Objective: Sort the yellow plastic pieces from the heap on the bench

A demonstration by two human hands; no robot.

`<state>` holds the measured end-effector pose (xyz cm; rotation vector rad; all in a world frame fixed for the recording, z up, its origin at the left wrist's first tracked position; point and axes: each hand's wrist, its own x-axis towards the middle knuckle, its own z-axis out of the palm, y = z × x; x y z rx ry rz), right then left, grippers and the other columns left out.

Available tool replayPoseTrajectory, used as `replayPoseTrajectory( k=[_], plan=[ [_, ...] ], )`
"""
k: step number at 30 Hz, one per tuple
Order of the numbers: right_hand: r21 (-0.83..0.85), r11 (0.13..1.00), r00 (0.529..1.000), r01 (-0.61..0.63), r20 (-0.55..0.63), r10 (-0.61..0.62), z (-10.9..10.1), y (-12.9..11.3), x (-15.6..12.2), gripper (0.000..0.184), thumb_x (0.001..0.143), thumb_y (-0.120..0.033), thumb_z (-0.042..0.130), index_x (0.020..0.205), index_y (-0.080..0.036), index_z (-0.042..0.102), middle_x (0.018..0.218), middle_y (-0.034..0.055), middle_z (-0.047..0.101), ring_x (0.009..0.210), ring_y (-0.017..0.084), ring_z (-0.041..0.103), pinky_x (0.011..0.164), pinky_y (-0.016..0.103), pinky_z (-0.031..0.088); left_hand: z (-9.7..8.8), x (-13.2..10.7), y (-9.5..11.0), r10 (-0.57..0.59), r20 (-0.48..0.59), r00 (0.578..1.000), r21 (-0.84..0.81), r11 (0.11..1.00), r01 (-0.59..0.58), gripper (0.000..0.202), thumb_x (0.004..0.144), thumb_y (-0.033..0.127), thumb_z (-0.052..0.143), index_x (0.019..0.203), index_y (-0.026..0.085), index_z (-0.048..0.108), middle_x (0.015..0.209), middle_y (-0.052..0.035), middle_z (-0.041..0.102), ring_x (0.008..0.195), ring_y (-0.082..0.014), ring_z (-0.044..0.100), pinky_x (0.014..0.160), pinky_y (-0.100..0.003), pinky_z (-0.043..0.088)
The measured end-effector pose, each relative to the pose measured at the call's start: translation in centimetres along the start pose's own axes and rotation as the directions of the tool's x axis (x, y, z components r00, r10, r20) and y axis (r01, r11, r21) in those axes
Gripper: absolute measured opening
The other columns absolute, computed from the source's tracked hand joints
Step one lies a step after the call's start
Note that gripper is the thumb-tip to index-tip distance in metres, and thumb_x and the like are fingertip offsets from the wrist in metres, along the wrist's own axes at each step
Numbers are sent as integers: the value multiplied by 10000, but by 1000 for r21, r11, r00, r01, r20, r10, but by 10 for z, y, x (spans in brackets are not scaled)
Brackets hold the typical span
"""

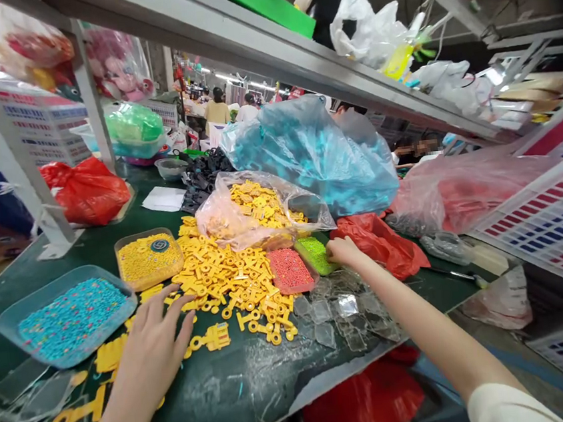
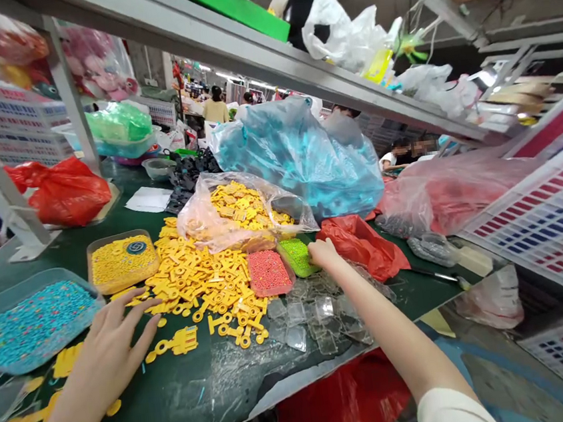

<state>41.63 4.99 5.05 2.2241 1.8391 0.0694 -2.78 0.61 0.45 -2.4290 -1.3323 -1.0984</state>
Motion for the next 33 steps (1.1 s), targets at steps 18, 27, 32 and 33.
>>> replayPoseTrajectory(
  k=[18,27,32,33],
  plan=[
    [386,747,826,540,-415,-382,-21,-100,-83,181,886,-444,613,842,-321,737,883,45,725,836,213,652,778,382,510,0,-4,26,-24,290,957,10,1000,22,233,938,201,433,1021,205,652,1154,-101,594,1109,-273,521,917,-427,463],
    [248,494,532,833,-600,-597,15,-219,-126,144,924,-323,597,855,-250,701,831,-6,735,804,164,586,783,330,406,0,-3,35,28,403,915,-82,997,5,273,985,254,401,945,187,663,979,-71,638,973,-231,524,926,-418,394],
    [172,504,473,846,-678,-562,25,-218,-121,185,945,-323,560,873,-242,709,829,1,724,790,159,561,762,315,399,3,-4,33,-7,404,915,-74,996,40,232,976,248,437,953,188,660,1006,-64,645,1005,-237,528,922,-416,376],
    [196,492,478,848,-683,-553,25,-218,-121,183,938,-334,571,865,-240,710,833,1,721,790,158,560,748,309,404,3,-4,33,-14,410,912,-68,997,46,225,973,246,443,953,189,660,1012,-64,646,1010,-240,528,922,-416,375]
  ],
)
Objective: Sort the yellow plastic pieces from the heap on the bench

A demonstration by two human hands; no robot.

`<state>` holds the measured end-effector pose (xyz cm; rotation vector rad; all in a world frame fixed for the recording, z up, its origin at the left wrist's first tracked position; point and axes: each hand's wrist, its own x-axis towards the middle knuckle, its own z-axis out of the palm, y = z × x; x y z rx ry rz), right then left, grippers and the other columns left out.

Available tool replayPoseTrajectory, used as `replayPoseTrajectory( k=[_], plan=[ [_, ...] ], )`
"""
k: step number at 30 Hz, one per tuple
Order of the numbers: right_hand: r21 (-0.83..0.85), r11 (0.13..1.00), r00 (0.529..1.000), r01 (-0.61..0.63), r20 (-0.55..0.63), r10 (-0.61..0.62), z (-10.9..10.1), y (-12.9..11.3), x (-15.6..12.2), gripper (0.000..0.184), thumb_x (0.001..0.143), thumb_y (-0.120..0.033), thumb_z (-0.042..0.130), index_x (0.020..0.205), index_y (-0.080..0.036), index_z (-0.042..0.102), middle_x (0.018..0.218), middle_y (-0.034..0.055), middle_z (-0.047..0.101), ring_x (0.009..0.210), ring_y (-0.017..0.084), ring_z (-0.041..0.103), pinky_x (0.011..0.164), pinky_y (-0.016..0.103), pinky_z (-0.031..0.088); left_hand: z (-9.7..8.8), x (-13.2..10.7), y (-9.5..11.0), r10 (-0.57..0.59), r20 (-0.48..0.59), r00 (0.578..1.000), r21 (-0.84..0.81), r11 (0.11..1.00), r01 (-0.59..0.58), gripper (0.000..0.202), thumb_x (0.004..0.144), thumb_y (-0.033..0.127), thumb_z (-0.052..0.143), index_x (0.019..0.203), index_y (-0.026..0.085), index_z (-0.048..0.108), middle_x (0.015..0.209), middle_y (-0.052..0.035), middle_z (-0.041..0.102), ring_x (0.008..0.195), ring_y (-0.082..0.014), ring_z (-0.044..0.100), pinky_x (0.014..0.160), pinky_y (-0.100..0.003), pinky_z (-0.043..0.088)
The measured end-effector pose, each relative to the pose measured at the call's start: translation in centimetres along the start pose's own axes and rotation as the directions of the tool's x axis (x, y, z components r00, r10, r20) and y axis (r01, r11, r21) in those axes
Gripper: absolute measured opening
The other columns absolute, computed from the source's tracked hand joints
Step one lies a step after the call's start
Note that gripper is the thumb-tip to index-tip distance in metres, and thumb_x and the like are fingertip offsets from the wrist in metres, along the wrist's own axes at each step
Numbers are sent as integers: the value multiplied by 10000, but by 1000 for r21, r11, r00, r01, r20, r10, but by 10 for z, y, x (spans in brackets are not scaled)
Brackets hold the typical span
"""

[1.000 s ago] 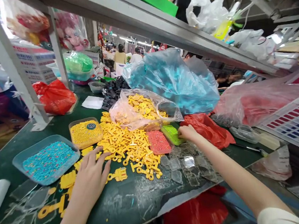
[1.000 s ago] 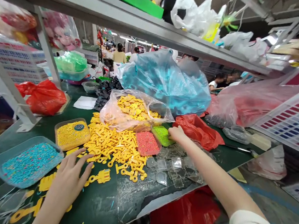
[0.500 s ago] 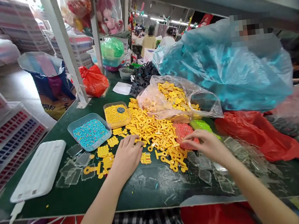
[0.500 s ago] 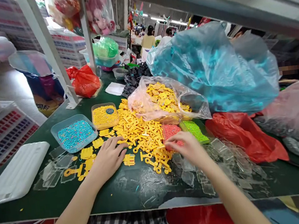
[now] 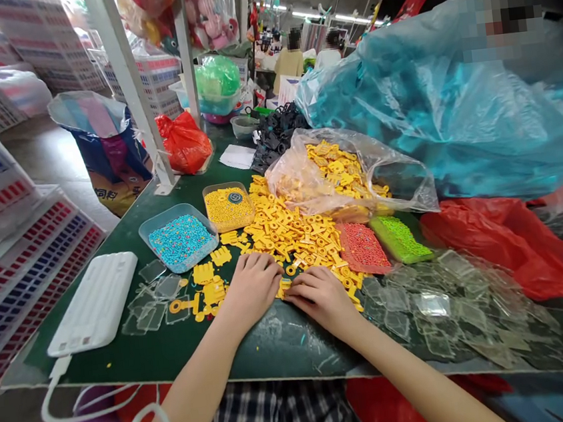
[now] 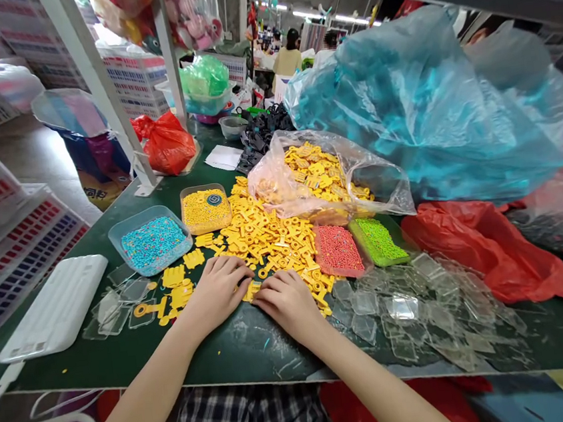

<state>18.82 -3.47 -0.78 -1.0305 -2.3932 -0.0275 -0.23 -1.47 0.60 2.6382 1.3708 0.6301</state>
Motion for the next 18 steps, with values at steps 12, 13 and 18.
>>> replayPoseTrajectory(
  k=[12,13,18],
  plan=[
    [51,996,997,-72,8,72,3,-3,-4,163,922,-351,593,898,-265,730,843,13,715,810,172,570,728,326,418,-3,-1,-2,-39,84,996,-46,998,43,249,984,276,423,963,193,656,938,-50,672,946,-219,560,933,-400,368],
    [58,996,998,-69,0,69,3,-3,-5,177,928,-356,583,896,-263,730,839,13,715,806,171,566,725,324,417,-2,-1,-1,-40,89,995,-44,998,44,250,985,272,421,957,191,656,936,-49,674,941,-218,563,933,-400,366],
    [72,996,998,-53,-30,55,3,-2,-6,213,937,-364,563,893,-259,743,832,16,712,799,169,544,726,318,409,0,2,0,-48,110,993,-52,997,54,228,979,253,442,949,191,659,935,-40,677,938,-219,568,915,-395,362]
  ],
)
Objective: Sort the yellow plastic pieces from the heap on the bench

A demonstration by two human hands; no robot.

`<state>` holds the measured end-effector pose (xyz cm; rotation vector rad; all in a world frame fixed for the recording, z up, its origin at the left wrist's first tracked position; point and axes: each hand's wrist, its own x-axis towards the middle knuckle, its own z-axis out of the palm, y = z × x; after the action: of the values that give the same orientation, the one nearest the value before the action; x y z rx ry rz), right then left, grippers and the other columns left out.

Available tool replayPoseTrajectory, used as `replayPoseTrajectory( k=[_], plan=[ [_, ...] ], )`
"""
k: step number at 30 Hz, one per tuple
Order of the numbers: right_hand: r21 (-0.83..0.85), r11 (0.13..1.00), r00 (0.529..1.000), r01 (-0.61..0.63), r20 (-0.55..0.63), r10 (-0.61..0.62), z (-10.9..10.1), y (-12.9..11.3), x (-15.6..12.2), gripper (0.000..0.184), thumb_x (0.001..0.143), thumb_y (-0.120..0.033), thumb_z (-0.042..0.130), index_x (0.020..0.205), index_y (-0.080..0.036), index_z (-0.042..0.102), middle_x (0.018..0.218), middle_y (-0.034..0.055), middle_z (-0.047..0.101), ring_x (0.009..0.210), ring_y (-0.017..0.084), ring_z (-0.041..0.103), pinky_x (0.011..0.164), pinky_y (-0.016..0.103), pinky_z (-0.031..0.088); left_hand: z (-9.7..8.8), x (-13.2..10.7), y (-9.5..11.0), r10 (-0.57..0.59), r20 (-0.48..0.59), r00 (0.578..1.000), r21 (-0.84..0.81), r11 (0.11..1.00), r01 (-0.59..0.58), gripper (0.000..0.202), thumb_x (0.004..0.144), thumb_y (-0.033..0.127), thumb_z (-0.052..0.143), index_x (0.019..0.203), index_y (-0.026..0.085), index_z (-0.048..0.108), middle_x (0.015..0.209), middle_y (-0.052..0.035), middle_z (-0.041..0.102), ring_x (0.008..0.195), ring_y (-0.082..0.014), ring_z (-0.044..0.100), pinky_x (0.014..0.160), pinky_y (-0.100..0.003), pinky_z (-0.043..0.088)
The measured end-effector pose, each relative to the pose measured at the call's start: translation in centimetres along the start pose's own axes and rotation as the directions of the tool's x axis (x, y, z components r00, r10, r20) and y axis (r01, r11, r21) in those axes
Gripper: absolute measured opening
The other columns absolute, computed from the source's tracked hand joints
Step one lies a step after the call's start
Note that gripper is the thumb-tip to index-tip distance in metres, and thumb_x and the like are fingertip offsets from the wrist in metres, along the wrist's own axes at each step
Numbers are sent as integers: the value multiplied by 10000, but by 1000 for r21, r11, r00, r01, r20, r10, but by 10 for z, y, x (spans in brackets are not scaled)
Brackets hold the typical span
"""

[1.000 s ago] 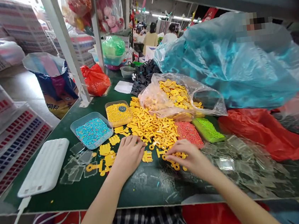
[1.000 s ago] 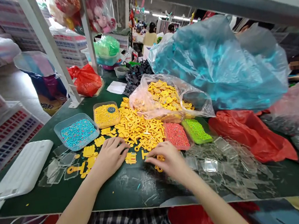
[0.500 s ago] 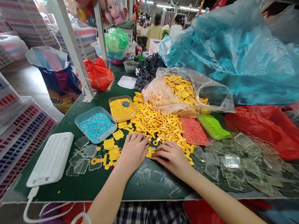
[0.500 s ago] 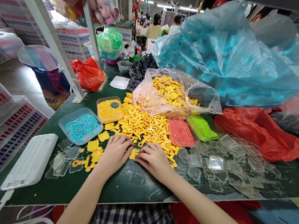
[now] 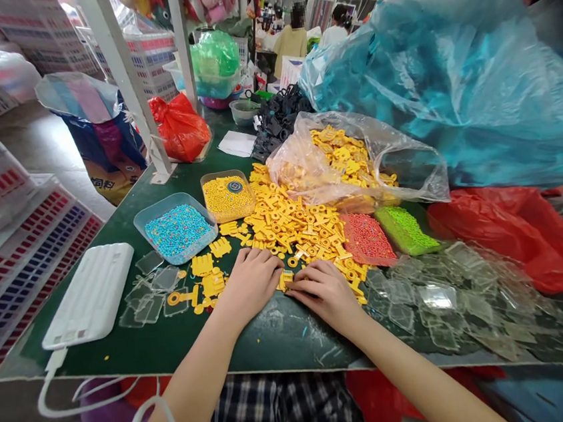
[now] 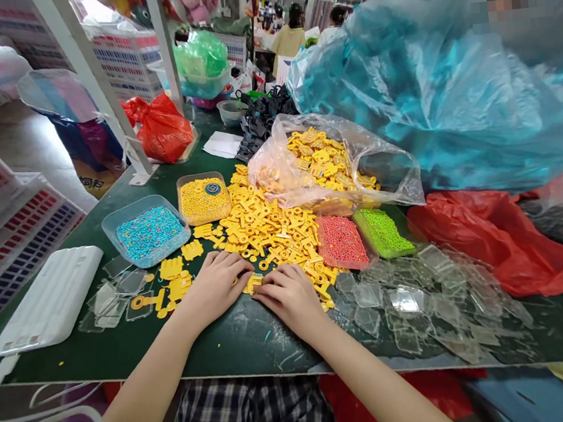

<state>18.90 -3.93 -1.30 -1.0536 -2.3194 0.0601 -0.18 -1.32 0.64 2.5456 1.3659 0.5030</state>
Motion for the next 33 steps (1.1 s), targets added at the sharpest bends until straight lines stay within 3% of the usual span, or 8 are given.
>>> replayPoseTrajectory(
  k=[12,17,22,26,28,30,31,33],
  plan=[
    [10,999,999,-50,-21,50,-7,2,0,202,929,-363,573,927,-264,749,867,16,734,797,182,540,724,325,426,-3,1,-2,-27,34,999,-39,999,29,215,977,270,460,966,194,660,948,-36,669,948,-220,568,903,-392,368],
    [93,992,988,-84,-125,95,-18,5,4,184,937,-309,565,899,-229,726,834,28,741,756,178,577,696,316,481,-7,1,-2,-18,4,1000,-58,998,18,205,982,273,457,971,191,645,962,-32,674,956,-214,567,896,-377,373],
    [-168,982,979,-88,-198,54,-57,19,2,221,965,-299,508,874,-208,687,811,37,732,754,178,614,696,302,484,-8,1,-2,-14,3,1000,-80,997,14,198,984,259,459,943,192,641,956,-20,679,943,-205,569,881,-363,371],
    [-332,917,958,-220,-250,140,-110,68,-18,269,952,-335,499,850,-167,683,782,111,697,701,224,593,622,327,422,-8,1,-3,-18,20,1000,-70,997,19,201,984,268,469,941,188,647,954,-21,680,932,-204,571,879,-363,371],
    [-520,748,911,-412,-267,316,-135,106,-30,316,933,-396,507,853,-158,698,749,130,673,644,241,567,555,325,356,-8,1,-3,-8,15,1000,-61,998,9,205,986,267,459,944,192,645,957,-22,681,932,-205,570,869,-360,373],
    [-658,525,777,-540,-150,612,-154,145,-39,274,921,-370,529,915,-161,707,779,136,687,660,246,576,541,315,323,-8,1,-3,3,7,1000,-53,999,-3,212,987,267,447,944,195,642,962,-25,682,934,-205,571,859,-358,377],
    [-690,461,697,-558,-88,712,-160,162,-42,266,918,-360,537,942,-156,707,799,146,695,660,246,579,528,311,302,-8,1,-4,7,8,1000,-51,999,-6,216,987,267,442,942,195,640,967,-28,682,937,-206,573,859,-360,378],
    [-702,443,639,-558,-23,769,-168,187,-45,248,903,-346,564,911,-152,719,781,148,701,626,232,573,522,311,280,-8,1,-4,8,22,1000,-49,999,-7,222,987,271,439,934,193,640,975,-33,684,947,-209,578,869,-368,381]
  ],
)
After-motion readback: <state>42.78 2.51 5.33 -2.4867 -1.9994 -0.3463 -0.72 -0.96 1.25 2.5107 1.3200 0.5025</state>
